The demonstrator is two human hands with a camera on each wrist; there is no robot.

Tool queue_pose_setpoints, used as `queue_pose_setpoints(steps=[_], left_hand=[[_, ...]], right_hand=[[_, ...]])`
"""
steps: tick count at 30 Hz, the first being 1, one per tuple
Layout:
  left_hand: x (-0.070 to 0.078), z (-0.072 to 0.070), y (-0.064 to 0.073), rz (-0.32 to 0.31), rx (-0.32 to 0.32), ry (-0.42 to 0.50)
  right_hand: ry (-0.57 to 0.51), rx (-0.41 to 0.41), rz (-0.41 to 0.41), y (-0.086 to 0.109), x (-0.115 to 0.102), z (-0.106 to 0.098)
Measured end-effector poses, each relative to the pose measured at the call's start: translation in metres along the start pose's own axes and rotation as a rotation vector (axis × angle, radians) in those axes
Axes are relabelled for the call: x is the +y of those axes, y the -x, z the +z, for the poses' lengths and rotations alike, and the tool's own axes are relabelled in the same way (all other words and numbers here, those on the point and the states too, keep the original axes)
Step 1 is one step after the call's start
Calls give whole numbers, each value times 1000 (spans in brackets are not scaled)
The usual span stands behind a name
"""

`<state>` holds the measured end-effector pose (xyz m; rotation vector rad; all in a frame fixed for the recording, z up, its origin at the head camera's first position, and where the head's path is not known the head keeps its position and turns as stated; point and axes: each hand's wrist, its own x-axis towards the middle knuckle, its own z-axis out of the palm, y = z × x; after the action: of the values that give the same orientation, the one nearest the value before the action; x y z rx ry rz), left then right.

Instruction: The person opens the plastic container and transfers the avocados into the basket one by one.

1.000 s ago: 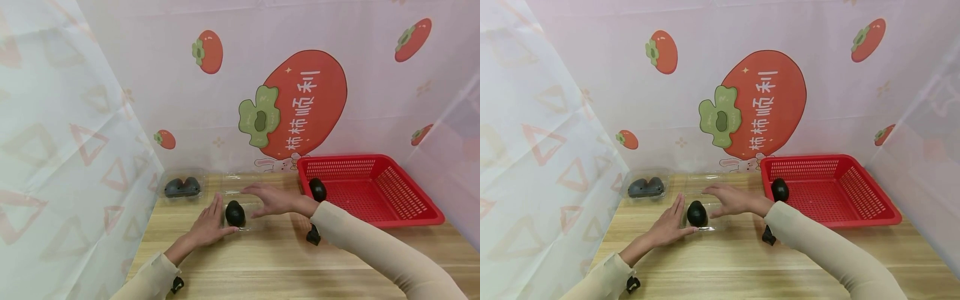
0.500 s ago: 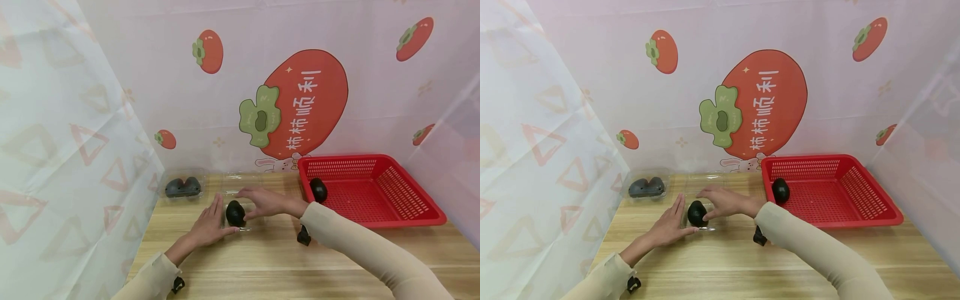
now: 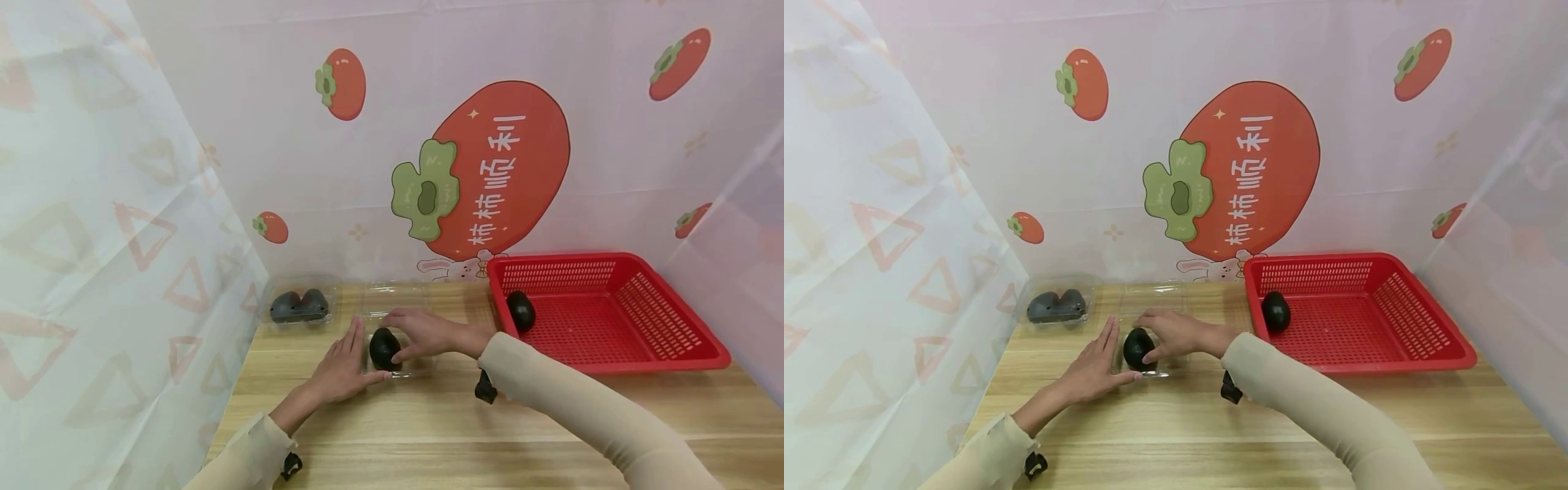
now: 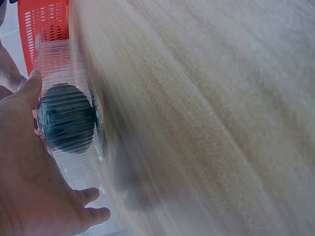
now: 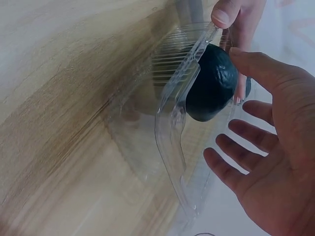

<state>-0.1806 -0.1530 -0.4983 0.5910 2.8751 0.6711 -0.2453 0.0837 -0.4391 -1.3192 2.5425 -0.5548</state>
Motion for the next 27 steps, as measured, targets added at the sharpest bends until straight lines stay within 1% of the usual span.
queue_pose_setpoints(steps=[6,14,21,27], left_hand=[[-1,0,1,8,0,3],[-2,2,0,10,1,-4],[-2,3,-1,-10,-5,-12],[0,1,-1,-9,-3,-9]], right_hand=[[3,-15,-3,-6,-1,4],[6,-39,15,-11,-2,9],[21,-62,41,-13,-2,13],[19,-67,57,-15,-1,16]])
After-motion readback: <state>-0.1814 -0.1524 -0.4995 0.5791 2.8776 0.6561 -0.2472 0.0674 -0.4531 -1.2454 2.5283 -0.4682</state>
